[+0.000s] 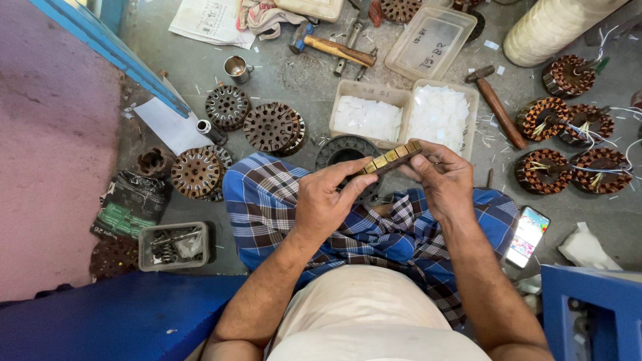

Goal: The person sits on the floor and uses a hammer to tap a metal stator core into place. They then insert white insulating paper into the slots of the stator core by hand, repeating the process for multiple slots.

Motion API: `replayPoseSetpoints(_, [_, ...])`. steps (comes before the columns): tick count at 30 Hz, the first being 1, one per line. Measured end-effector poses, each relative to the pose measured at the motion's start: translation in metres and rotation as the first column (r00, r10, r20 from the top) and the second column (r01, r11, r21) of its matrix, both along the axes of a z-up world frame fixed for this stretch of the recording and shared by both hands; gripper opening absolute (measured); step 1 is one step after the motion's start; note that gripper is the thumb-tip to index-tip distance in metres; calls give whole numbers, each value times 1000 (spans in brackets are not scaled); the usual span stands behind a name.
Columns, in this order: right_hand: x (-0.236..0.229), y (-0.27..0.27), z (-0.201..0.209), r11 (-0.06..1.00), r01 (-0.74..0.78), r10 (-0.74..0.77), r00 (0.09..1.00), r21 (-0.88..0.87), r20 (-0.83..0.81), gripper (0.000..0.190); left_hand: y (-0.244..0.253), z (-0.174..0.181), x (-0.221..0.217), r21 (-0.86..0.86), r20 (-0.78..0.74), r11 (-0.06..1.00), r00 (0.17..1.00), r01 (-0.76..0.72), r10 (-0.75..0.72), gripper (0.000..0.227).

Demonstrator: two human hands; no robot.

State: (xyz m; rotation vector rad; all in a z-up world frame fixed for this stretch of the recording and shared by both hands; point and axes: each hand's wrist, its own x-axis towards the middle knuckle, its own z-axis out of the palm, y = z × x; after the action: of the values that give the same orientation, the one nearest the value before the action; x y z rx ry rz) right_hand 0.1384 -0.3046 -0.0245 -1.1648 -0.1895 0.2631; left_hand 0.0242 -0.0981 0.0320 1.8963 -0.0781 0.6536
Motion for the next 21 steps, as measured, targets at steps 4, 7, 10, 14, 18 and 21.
replayPoseSetpoints(4, [1, 2, 0, 1000, -14, 15, 1000, -21, 17, 23, -3, 0, 0, 76, 46, 997, 999, -22, 19, 26])
replayPoseSetpoints(7, [1, 2, -2, 1000, -14, 14, 1000, -16, 19, 22, -4, 0, 0, 101, 70, 994, 997, -32, 25, 26])
replayPoseSetpoints(10, [3, 1, -6, 1000, -20, 20, 999, 2, 28, 21, -2, 1, 1, 75, 33, 997, 999, -27, 25, 26])
replayPoseSetpoints(14, [6, 2, -18, 1000, -18, 18, 1000, 9, 6, 21, 4, 1, 4, -53, -112, 999, 994, 5, -11, 29])
replayPoseSetpoints(18, [14, 9, -34, 1000, -16, 15, 996, -2, -83, 23, 14, -5, 13, -75, -242, 996, 968, 53, -69, 44])
replayPoseSetpoints(21, [21, 21, -45, 997, -38, 30, 992, -63, -124, 28, 18, -14, 20, -60, -328, 998, 945, -34, 12, 31])
